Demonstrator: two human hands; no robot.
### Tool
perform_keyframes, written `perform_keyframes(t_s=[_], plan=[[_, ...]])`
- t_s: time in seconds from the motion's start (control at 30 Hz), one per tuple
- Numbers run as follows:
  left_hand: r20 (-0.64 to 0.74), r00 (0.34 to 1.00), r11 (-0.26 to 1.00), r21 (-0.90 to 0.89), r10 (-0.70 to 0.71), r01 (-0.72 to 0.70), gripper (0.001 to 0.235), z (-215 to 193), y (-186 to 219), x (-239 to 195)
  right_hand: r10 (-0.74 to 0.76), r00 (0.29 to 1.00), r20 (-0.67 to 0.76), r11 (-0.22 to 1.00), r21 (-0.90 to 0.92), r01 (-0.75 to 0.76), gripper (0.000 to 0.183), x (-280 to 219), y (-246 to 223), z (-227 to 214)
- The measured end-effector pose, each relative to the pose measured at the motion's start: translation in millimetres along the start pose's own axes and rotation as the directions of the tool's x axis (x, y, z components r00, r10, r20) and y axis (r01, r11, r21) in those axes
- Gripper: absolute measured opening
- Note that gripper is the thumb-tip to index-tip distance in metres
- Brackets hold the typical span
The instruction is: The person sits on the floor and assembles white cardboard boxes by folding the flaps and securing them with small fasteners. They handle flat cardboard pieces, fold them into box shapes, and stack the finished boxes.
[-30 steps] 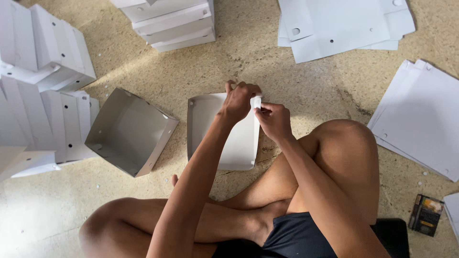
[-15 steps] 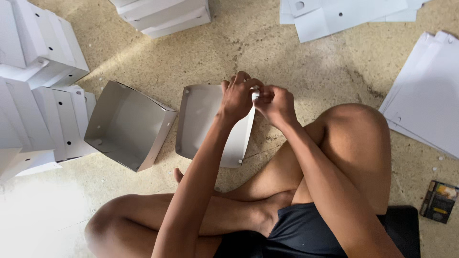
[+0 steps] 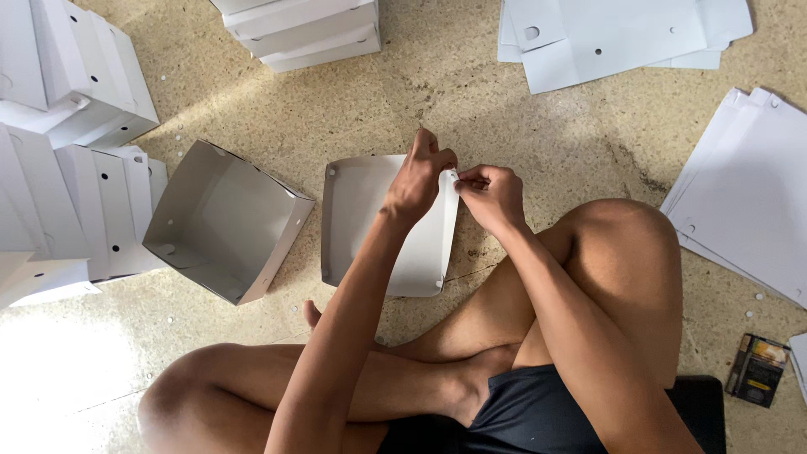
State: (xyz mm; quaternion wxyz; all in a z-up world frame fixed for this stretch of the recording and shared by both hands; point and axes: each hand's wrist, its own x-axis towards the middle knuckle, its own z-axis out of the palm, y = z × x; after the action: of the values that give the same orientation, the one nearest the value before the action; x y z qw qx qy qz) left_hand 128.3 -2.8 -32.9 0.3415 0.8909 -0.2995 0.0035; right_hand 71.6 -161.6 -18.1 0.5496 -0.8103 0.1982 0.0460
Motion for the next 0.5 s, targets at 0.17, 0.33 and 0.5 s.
perform_keyframes(t_s=[0.17,0.33,0.5], plan=[[-0.101,0.994,0.989,-0.150,-0.034,0.019,0.017,-5,-5,-6,0.055,0.998,0.025,0.994,0.091,-0.057,0.016,-1,-1,-5],[-0.268,0.957,0.960,-0.278,-0.108,0.030,0.011,-5,23,-18,0.020,0.998,0.067,0.991,0.128,-0.028,0.016,6,9,3],[-0.426,0.788,0.860,-0.449,-0.444,0.242,0.021,-3,55,-39,-0.011,0.991,0.135,0.979,0.204,-0.017,0.017,0,-2,3]])
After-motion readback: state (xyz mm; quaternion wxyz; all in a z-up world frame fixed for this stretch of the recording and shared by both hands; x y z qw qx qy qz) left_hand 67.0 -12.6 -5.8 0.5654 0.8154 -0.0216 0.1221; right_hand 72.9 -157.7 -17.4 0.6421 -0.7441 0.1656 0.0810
